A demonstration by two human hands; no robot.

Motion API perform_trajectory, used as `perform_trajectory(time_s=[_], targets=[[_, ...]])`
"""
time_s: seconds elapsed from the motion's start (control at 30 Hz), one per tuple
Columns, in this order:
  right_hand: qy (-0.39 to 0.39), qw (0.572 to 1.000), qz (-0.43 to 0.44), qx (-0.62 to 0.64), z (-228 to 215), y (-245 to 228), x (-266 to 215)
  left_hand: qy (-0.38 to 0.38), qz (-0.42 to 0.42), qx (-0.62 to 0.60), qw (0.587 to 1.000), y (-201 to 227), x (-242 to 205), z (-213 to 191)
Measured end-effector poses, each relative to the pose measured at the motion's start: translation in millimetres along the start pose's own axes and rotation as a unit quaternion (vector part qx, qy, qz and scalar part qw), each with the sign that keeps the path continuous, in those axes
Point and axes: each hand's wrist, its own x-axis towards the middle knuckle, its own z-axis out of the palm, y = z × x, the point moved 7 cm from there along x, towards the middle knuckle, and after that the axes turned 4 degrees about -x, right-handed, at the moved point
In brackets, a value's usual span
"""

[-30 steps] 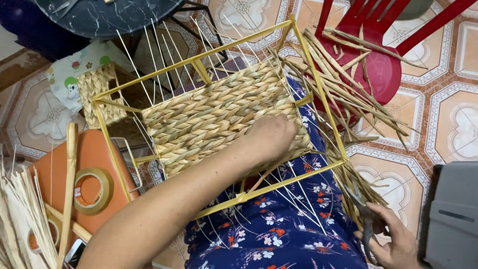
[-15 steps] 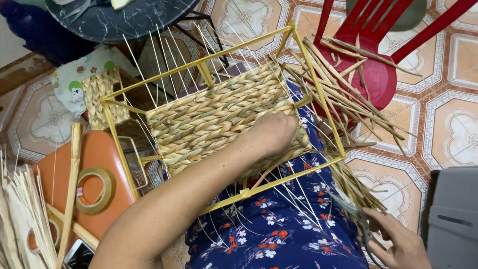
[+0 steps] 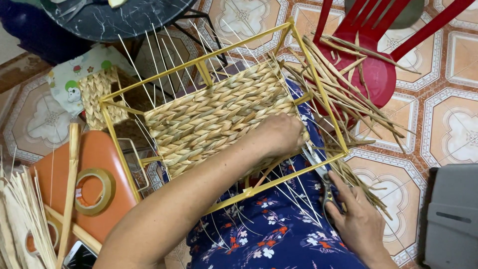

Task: Weaving a basket by interlacing fiber strips around a frame.

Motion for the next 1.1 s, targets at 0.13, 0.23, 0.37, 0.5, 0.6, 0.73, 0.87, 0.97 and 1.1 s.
perform_trajectory(time_s=[0.13,0.23,0.37,0.5,0.6,0.73,0.87,0.97,1.1], targets=[[0.011,0.999,0.032,-0.004,3,1,-3,-0.043,-0.025,-0.039,0.998,7,-5,1],[0.053,0.998,0.014,0.015,2,-4,3,-0.024,-0.014,-0.038,0.999,6,1,4],[0.119,0.991,-0.061,0.022,-1,-11,4,-0.014,-0.010,-0.026,1.000,5,1,4],[0.075,0.996,-0.036,-0.011,7,-8,9,-0.003,-0.007,-0.014,1.000,1,2,2],[0.058,0.998,-0.031,-0.013,13,0,11,-0.005,-0.011,-0.015,1.000,-1,5,2],[0.097,0.990,-0.089,0.047,13,7,9,0.005,-0.047,-0.086,0.995,-14,5,-9],[0.064,0.983,-0.096,0.146,7,19,8,0.002,-0.106,-0.130,0.986,-33,-5,-6],[0.013,0.990,-0.066,0.126,12,32,11,-0.112,-0.083,-0.060,0.988,-23,-17,13],[0.000,0.995,-0.073,0.065,5,29,19,-0.106,-0.063,0.051,0.991,-21,-9,19]])
